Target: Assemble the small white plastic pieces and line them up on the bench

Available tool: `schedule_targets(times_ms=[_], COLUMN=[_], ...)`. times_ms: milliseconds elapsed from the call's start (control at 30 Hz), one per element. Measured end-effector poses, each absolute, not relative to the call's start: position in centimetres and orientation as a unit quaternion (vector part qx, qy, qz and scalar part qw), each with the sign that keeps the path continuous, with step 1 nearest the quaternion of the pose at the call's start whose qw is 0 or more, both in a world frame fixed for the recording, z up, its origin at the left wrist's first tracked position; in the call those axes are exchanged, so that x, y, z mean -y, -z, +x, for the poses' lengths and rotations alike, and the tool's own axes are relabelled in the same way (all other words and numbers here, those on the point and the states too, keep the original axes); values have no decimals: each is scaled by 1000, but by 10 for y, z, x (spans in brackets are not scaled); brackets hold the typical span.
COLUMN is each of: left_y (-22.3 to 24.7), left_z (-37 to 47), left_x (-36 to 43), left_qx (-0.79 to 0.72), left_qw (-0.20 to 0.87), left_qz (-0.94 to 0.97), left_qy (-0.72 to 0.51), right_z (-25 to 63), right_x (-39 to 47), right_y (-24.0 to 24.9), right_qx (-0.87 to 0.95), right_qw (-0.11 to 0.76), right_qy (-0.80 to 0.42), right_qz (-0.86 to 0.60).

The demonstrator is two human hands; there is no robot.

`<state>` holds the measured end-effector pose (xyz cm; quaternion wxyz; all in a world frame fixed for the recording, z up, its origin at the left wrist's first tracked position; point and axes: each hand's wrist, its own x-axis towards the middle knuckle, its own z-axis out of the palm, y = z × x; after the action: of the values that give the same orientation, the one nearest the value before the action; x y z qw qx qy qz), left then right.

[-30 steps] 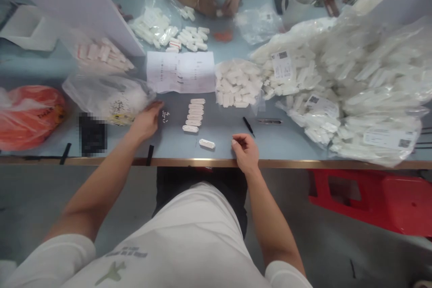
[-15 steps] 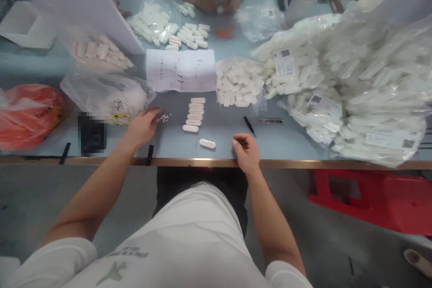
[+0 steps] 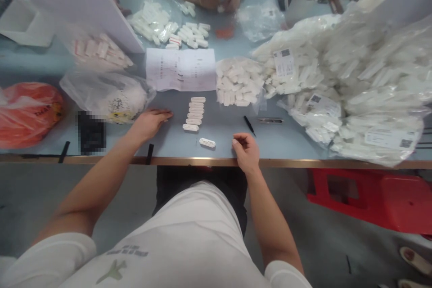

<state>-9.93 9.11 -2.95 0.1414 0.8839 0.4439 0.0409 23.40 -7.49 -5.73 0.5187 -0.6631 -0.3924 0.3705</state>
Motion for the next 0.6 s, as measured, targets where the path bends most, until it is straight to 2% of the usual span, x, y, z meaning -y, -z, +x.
schedule_targets(times_ms=[600], left_y=[50], left_z=[-112], left_x=[-80], left_qx=[-499], left_qw=[102], left_qz=[857], left_qy=[-86], right_z=[237], right_x=[76], right_y=[65], right_qx=[402], right_qw=[519], right_qy=[-371], right_qz=[-657])
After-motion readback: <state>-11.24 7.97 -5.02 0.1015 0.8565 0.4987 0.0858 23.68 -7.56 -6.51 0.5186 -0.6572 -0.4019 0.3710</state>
